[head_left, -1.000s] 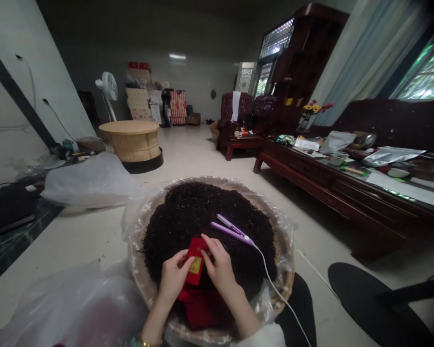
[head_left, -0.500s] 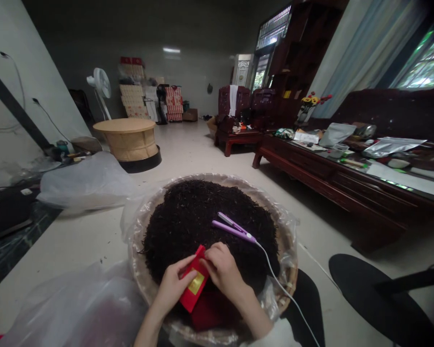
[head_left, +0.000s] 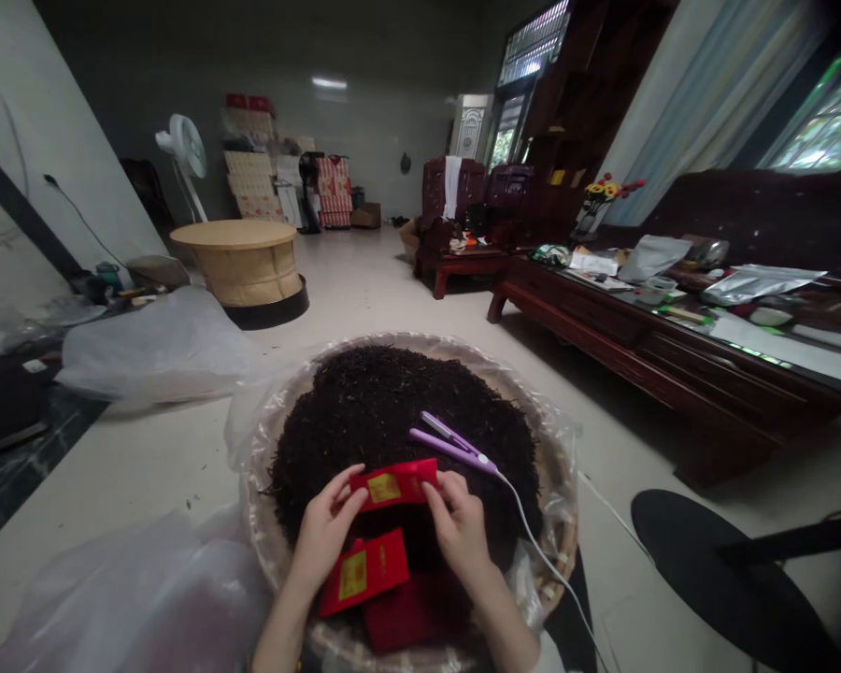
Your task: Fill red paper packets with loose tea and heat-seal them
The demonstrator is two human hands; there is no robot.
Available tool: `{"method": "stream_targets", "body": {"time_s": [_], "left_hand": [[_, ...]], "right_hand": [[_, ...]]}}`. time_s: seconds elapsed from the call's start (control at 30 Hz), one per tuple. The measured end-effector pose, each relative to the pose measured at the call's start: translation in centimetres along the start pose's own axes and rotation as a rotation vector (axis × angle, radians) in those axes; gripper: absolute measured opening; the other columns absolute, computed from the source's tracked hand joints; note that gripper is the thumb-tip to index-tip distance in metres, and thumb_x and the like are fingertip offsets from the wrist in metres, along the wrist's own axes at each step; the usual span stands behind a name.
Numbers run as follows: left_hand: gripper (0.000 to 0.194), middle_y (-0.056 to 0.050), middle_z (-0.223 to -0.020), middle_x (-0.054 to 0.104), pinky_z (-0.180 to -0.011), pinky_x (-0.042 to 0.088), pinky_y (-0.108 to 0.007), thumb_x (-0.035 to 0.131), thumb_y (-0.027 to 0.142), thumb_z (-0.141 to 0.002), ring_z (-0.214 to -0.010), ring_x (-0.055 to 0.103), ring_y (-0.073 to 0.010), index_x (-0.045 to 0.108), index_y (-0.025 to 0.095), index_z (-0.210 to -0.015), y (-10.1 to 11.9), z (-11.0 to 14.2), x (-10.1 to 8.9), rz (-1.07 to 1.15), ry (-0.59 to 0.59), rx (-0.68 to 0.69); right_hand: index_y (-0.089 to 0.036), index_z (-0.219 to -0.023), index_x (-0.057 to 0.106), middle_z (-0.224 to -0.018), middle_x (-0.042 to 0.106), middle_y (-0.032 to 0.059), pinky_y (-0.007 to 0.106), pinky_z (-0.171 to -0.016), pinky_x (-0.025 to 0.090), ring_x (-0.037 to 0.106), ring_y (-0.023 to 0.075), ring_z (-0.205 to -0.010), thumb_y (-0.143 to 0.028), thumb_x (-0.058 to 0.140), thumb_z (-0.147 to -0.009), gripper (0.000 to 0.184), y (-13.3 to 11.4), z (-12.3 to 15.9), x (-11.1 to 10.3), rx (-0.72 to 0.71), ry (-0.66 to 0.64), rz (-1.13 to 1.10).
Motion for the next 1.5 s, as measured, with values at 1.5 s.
{"method": "stream_targets", "body": {"time_s": [1.5], "left_hand": [[0.040, -0.009, -0.118, 0.065, -0.094, 0.048, -0.042, 0.065, 0.031, -0.077, -0.106, 0.061, -0.0244, 0.057, 0.023, -0.116, -0.6, -1.7, -0.2, -0.463, 0.208, 0.656]], "right_hand": [[-0.016, -0.095, 0.068, -0.096, 0.071, 0.0107, 0.039, -0.085, 0.051, 0.066, 0.0220, -0.092, -0.056, 0.032, -0.093, 0.055, -1.7, -4.5, 0.6, 0.177, -0.340, -0.295]]}}
Point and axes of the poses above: each hand's wrist, its own z-axis away from the middle knuckle, its own x-axis out of the palm, y = z × x, the point moved 2 cm from there along -z, towards the middle knuckle
